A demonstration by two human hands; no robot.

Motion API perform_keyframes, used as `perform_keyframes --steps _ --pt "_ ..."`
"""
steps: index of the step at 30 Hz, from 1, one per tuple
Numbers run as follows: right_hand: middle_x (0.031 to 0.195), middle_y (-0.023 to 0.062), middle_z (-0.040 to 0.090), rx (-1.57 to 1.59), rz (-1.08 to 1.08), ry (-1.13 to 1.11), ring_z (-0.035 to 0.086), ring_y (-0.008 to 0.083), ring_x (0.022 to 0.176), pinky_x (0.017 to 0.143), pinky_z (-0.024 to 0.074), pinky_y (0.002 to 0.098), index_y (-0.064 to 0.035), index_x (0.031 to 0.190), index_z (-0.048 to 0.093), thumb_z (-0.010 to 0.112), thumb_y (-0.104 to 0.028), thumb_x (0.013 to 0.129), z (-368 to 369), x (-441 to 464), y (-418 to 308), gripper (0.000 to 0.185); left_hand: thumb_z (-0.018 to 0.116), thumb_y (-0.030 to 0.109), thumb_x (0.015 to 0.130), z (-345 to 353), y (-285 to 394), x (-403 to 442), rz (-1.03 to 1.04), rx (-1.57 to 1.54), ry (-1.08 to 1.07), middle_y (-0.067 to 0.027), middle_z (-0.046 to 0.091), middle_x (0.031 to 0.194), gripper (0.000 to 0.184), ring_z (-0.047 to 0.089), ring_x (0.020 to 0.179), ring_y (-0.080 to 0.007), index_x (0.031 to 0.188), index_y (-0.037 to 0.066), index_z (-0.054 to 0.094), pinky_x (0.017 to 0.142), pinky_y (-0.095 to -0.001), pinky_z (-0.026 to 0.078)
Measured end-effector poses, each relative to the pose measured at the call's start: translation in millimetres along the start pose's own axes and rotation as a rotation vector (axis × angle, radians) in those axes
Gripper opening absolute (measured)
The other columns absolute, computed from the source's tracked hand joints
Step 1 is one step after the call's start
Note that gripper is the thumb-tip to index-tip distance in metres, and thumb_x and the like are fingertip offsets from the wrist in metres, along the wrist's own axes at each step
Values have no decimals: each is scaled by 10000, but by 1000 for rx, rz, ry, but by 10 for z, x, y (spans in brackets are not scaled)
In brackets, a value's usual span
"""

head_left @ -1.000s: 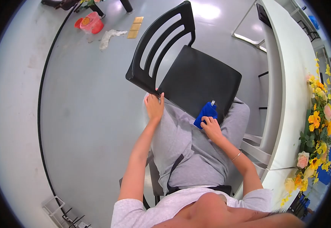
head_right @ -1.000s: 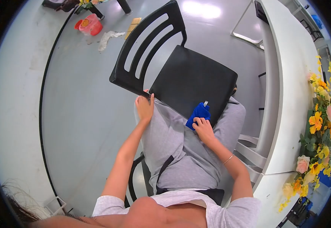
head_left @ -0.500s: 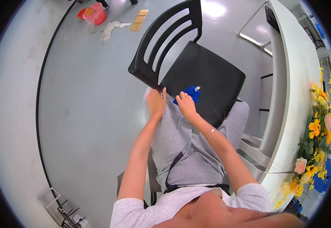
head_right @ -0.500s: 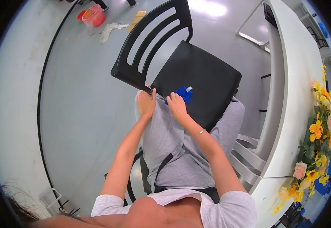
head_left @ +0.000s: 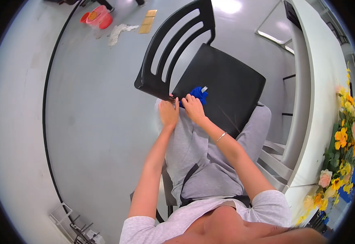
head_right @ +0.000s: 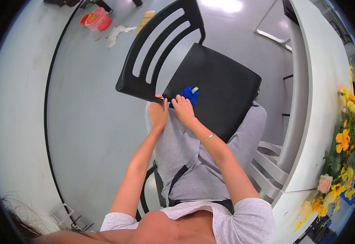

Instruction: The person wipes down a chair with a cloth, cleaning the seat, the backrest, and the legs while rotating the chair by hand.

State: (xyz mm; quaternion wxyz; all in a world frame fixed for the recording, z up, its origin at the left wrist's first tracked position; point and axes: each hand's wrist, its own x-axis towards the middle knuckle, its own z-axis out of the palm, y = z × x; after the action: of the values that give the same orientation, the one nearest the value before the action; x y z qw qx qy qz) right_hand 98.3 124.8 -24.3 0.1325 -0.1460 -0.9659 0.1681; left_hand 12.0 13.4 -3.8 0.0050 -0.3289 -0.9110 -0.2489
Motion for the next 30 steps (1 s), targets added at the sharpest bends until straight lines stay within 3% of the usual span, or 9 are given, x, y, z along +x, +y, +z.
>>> perform_keyframes --steps 2,13,15,16,20,27,30 --pt "938 75 513 13 8 14 549 245 893 718 415 374 -95 936 555 651 -76 758 -34 -239 83 203 607 318 976 50 -15 11 15 -21 140 -53 673 901 295 605 935 -234 1044 33 631 880 -370 431" --pt "905 63 525 -3 247 9 560 243 875 727 417 386 -98 866 553 611 -65 782 -900 -1852 501 107 595 306 990 -66 44 -2 15 -56 67 -90 636 935 277 616 948 -285 1067 40 613 875 -407 439" --pt "924 62 522 -26 357 -8 562 242 890 734 425 370 -117 886 546 664 -75 767 -977 -2082 542 173 584 307 996 -76 58 -7 0 -2 51 -116 628 954 289 613 950 -305 1076 30 605 872 -421 440" --pt "982 84 513 46 452 -62 561 282 969 774 452 423 -110 895 513 767 -39 702 -1024 -2177 559 327 573 306 1002 -94 57 -8 -4 -19 21 -142 626 991 300 611 951 -333 1085 18 597 862 -436 441" --pt "1029 112 485 288 642 23 557 334 1008 847 487 450 -75 935 490 825 -33 699 -1093 -2403 611 411 558 307 1009 -142 83 -12 -52 44 -12 -171 634 1005 316 613 955 -366 1066 -2 587 848 -463 440" --pt "1057 127 496 330 925 216 556 306 1000 886 486 415 -66 1029 518 870 -115 678 -843 -2516 673 499 550 309 1013 -93 94 -32 -53 5 14 -162 658 891 311 616 916 -373 1015 -1 573 843 -470 440" --pt "1069 119 515 505 1042 379 552 292 1014 907 476 408 -68 1067 526 866 -159 717 -481 -2609 841 496 522 374 1020 -54 40 -36 -56 -13 26 -176 656 937 373 620 906 -381 1029 13 615 846 -463 450"
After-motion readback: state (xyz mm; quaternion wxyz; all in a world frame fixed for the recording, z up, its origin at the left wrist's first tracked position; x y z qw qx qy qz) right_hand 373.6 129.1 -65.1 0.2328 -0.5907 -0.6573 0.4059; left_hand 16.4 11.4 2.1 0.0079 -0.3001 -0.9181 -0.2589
